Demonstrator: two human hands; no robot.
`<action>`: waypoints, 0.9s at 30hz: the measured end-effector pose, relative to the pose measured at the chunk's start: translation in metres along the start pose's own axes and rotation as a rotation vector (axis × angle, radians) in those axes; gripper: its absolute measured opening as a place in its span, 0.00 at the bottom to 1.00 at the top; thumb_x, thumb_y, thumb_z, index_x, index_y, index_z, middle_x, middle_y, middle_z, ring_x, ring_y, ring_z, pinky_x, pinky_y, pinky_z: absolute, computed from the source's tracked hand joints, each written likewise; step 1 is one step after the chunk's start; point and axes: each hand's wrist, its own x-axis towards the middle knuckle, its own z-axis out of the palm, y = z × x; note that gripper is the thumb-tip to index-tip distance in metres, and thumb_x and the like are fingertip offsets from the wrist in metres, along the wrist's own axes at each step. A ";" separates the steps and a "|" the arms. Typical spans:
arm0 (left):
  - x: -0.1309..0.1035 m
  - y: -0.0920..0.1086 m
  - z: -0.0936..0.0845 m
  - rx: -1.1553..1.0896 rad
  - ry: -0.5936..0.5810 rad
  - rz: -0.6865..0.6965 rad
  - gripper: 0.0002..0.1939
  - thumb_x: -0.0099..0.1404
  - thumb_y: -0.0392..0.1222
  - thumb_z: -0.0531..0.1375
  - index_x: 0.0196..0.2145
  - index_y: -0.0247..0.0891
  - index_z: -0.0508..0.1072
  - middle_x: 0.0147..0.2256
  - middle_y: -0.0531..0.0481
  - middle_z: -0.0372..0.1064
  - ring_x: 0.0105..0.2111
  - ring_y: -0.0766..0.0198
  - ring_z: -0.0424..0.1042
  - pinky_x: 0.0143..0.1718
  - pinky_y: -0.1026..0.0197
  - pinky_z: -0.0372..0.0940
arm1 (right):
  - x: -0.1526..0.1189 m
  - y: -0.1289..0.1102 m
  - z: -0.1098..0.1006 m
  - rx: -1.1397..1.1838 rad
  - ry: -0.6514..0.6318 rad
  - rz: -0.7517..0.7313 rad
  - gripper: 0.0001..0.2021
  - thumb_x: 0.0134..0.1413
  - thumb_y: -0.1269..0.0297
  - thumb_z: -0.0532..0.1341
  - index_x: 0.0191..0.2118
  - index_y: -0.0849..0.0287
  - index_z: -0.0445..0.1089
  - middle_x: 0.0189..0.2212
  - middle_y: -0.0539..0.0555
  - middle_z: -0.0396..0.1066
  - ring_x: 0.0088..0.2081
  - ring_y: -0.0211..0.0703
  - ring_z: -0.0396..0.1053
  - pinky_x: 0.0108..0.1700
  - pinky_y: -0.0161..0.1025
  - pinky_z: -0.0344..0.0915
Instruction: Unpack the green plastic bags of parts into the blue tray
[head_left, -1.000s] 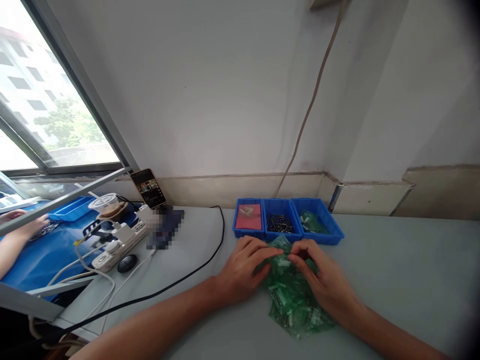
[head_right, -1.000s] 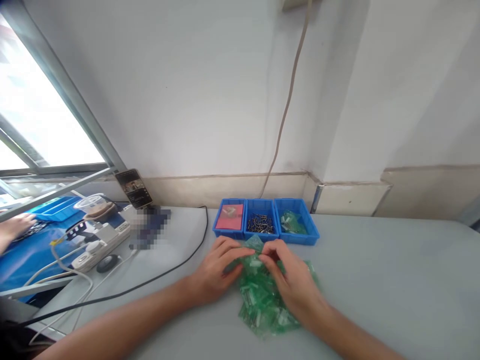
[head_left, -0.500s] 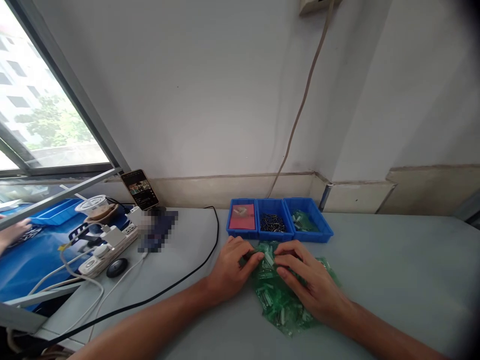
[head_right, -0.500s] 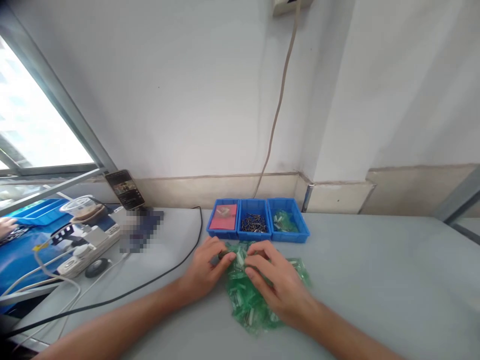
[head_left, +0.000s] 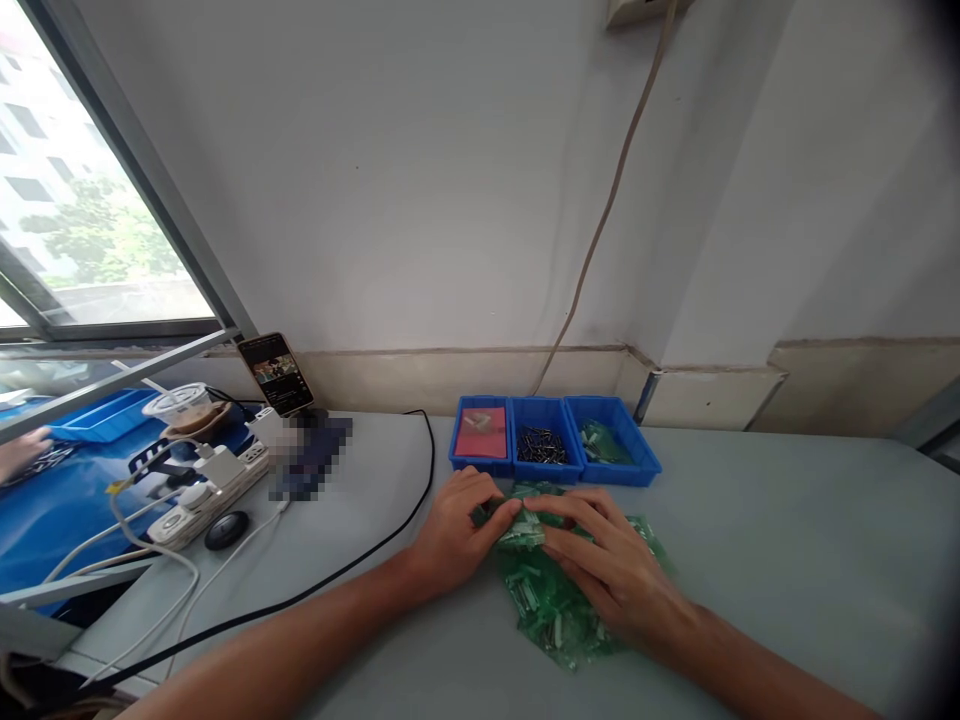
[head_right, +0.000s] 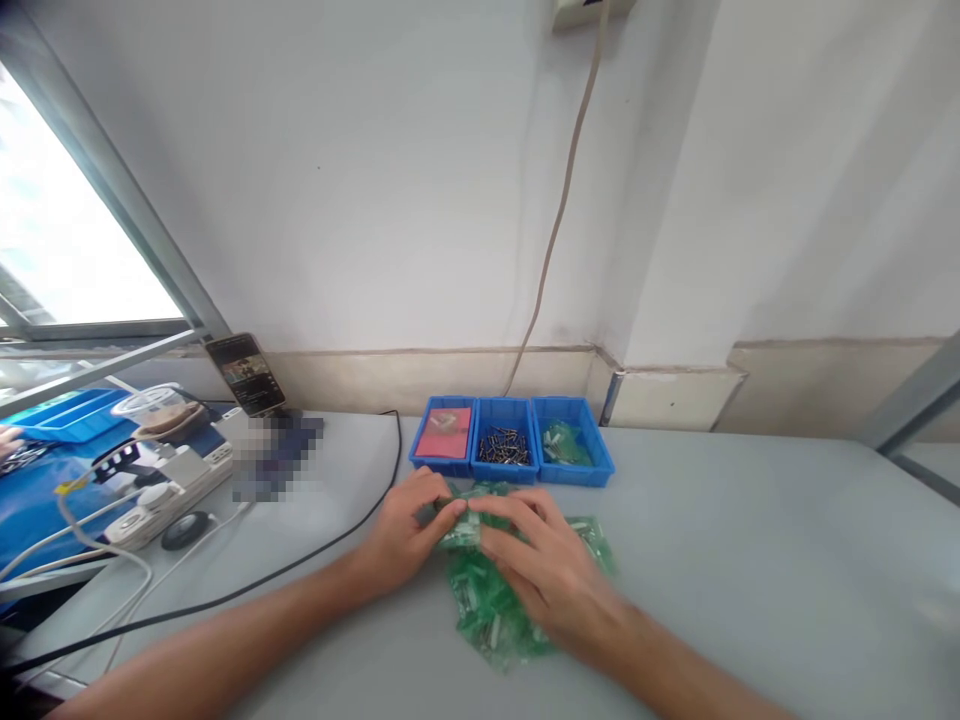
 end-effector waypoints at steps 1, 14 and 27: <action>0.000 0.001 -0.001 -0.012 -0.005 -0.008 0.17 0.79 0.46 0.59 0.31 0.38 0.70 0.29 0.51 0.68 0.33 0.62 0.65 0.40 0.58 0.60 | 0.000 -0.001 0.000 -0.004 0.005 0.013 0.14 0.72 0.76 0.57 0.54 0.52 0.73 0.61 0.60 0.72 0.52 0.53 0.67 0.53 0.52 0.72; -0.007 -0.012 0.006 -0.125 0.110 0.056 0.31 0.69 0.35 0.67 0.65 0.47 0.63 0.49 0.47 0.68 0.38 0.63 0.67 0.41 0.59 0.69 | 0.002 -0.005 -0.001 0.003 0.191 0.207 0.14 0.75 0.74 0.54 0.52 0.52 0.73 0.47 0.58 0.74 0.47 0.50 0.70 0.46 0.45 0.72; -0.004 -0.007 0.001 -0.049 0.134 0.207 0.25 0.74 0.34 0.63 0.64 0.50 0.66 0.54 0.44 0.61 0.42 0.62 0.69 0.45 0.57 0.71 | 0.001 -0.006 0.001 0.030 0.177 0.223 0.17 0.74 0.75 0.52 0.59 0.52 0.70 0.53 0.60 0.72 0.56 0.51 0.72 0.54 0.48 0.75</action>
